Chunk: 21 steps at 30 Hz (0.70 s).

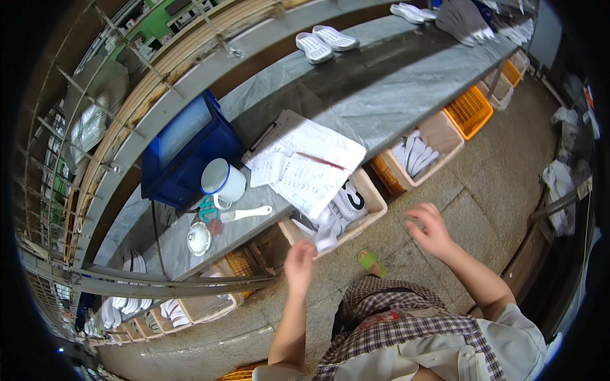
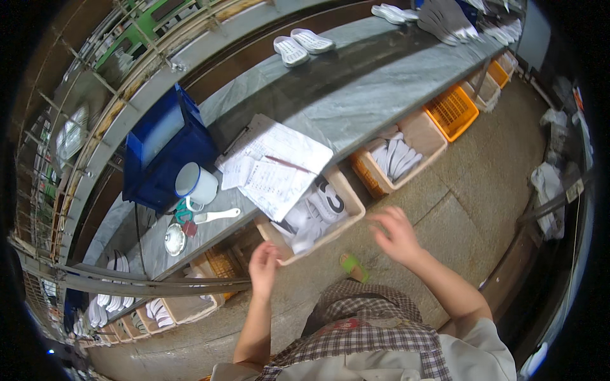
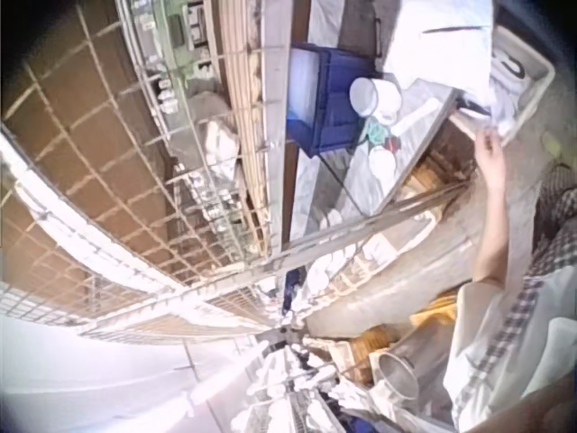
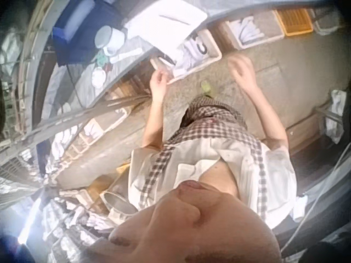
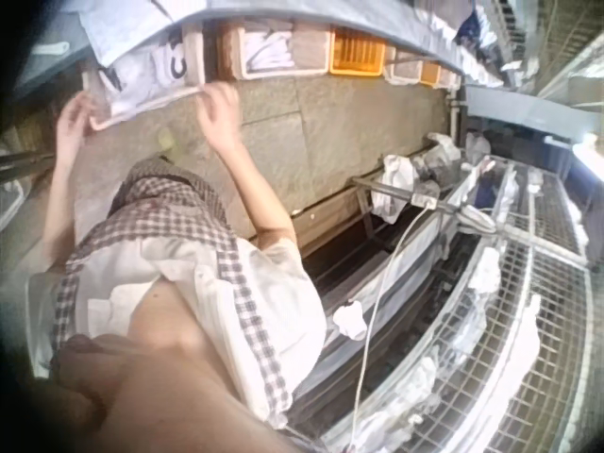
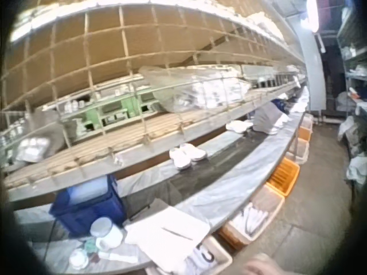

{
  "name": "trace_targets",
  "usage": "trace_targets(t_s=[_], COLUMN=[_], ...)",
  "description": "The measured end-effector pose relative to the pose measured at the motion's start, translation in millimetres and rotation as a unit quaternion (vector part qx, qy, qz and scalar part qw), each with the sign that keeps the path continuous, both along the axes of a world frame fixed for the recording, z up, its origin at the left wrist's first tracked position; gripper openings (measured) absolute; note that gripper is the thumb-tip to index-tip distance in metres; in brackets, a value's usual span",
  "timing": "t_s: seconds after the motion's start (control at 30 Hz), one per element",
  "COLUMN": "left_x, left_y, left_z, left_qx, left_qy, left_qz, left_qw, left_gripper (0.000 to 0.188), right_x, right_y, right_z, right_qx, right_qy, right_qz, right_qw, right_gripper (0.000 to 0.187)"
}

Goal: The person picks up various slippers from shelves and bins, turns them over to inspect soles, and places them into different bins. They handle green, white, and black-and-white slippers, moving them between shelves and containers.

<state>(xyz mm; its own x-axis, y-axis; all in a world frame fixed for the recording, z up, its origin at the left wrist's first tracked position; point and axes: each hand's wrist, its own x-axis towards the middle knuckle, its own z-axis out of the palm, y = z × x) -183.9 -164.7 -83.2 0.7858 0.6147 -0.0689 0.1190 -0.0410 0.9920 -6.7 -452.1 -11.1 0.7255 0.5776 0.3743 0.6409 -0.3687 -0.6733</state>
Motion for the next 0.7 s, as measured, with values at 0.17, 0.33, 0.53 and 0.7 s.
trace_targets(t_s=[0.17,0.33,0.53,0.7], left_x=[67.3,111.6,130.7,128.7], left_y=[51.7,81.7,78.3,83.7], left_z=[48.1,61.8,62.2,59.9], left_qx=[0.022,0.005,0.176,0.309], left_qy=[-0.081,-0.065,-0.077,-0.054], left_qz=[0.158,0.188,0.182,0.031], left_qw=[0.984,0.980,0.964,0.949], left_gripper=[0.041,0.053,0.036,0.017], right_x=[79.8,130.3,154.5,169.6], right_y=[141.2,217.9,247.0,245.1], right_z=[44.7,39.9,33.6,25.6], right_qx=[0.011,-0.077,-0.242,-0.257], right_qy=[-0.058,-0.049,-0.031,-0.063], right_qz=[0.128,0.169,0.257,0.327], right_qw=[0.990,0.981,0.935,0.907], right_gripper=[0.027,0.040,0.055,0.059])
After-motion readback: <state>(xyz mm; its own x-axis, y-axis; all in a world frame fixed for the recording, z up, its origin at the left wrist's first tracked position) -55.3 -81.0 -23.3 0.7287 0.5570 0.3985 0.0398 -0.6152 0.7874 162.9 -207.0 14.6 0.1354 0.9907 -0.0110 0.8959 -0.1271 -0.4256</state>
